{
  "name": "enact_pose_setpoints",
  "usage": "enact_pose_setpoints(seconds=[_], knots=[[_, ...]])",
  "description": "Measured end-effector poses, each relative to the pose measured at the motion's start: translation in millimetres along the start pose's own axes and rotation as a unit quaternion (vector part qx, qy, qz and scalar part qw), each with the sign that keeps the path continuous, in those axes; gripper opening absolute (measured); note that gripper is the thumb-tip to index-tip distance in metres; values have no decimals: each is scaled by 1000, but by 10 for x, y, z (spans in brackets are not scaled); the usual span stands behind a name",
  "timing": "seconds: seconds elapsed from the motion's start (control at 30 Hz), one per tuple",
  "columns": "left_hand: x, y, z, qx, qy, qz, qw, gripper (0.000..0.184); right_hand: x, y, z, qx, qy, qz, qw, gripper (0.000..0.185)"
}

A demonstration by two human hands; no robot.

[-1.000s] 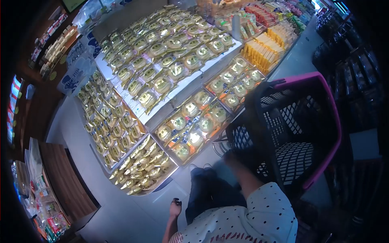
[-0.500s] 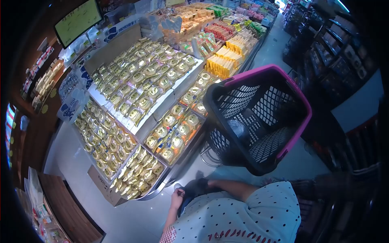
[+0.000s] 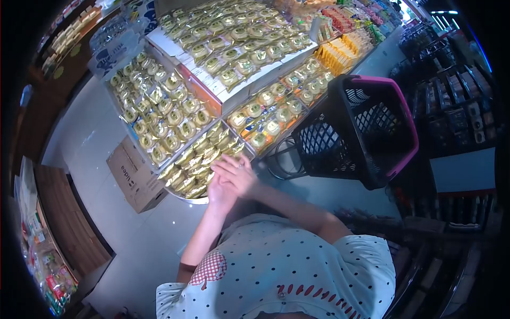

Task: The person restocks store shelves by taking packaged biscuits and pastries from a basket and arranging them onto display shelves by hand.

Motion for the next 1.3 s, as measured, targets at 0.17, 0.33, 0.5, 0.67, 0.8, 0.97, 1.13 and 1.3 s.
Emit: enact_pose_setpoints(seconds=[0.17,0.33,0.5,0.67,0.8,0.97,1.13,1.3], knots=[[-254,-385,-877,-249,315,5,916,46,211,155,-951,-90,-245,-9,965,32],[150,-583,-1729,-450,541,-168,691,12,721,97,-1432,-187,-155,-157,957,8],[-60,-706,-1754,-533,724,-201,389,8,446,347,-1185,-77,-184,-154,968,6],[-190,-635,-1527,-519,780,-195,291,25,-173,422,-975,2,-158,44,986,5],[-234,-594,-1403,-521,793,-168,268,19,-352,277,-975,16,-172,146,974,8],[-285,-502,-1227,-530,794,-121,273,16,-377,145,-1001,60,-187,87,977,16],[-338,-420,-1113,-520,789,-118,305,25,-372,160,-1031,40,-203,105,973,17],[-412,-320,-956,-506,796,-90,320,34,-286,202,-1090,-39,-170,157,972,21]])
Point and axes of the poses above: each hand's wrist, its own y-axis towards the middle knuckle, its own x-axis out of the back of the hand, z = x × y, the point moved 9 cm from there along y, towards the middle knuckle, and after that the axes turned 13 degrees about -z, right-handed, at the moved point
